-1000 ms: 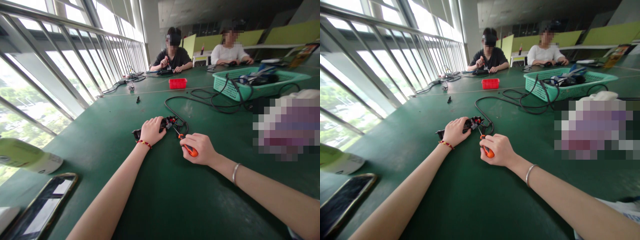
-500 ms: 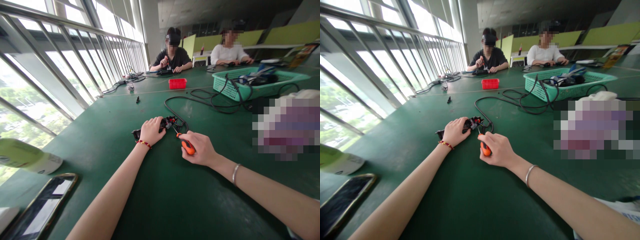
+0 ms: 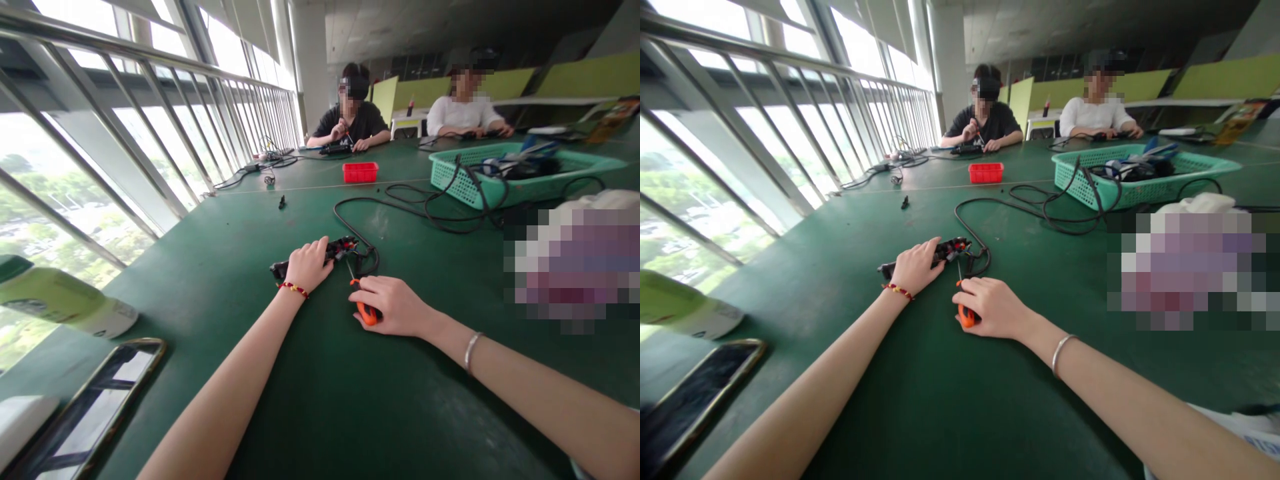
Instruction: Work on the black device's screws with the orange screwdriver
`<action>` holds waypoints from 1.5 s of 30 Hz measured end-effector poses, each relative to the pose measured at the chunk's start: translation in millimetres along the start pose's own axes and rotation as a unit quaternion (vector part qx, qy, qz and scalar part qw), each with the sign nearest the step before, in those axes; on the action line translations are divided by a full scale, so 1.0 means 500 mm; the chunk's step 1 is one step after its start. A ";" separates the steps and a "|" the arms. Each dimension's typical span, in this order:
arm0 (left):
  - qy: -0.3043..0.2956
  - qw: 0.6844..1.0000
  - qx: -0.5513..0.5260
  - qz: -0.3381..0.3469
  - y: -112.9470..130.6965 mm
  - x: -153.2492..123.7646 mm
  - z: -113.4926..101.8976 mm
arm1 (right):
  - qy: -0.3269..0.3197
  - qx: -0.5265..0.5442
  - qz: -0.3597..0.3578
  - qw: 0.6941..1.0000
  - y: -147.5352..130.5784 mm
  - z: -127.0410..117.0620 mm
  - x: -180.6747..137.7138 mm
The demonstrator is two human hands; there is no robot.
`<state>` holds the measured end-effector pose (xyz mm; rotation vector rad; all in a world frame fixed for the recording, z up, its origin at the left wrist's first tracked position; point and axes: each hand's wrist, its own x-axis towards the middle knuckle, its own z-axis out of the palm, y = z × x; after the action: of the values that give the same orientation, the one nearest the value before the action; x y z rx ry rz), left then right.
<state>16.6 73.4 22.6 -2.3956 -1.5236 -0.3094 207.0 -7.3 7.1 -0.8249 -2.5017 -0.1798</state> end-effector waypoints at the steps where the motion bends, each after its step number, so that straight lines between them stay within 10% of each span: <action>1: -0.001 1.000 0.004 0.000 -0.001 -0.002 0.001 | -0.006 0.000 -0.003 1.000 0.000 -0.001 0.000; 12: 0.024 0.980 0.044 -0.192 -0.136 -0.034 0.001 | -0.062 0.005 -0.019 0.998 0.000 -0.020 -0.001; 21: 0.174 0.896 0.070 -0.402 -0.265 -0.095 -0.006 | -0.075 0.004 0.021 0.997 0.025 -0.020 -0.007; 45: 0.152 0.923 0.130 -0.329 -0.253 -0.095 -0.012 | -0.079 0.007 0.030 0.996 0.024 -0.018 -0.003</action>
<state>-118.2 81.6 28.1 -1.4911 -2.0145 -0.5451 218.8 -1.0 13.9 -0.9416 -2.6176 -0.0778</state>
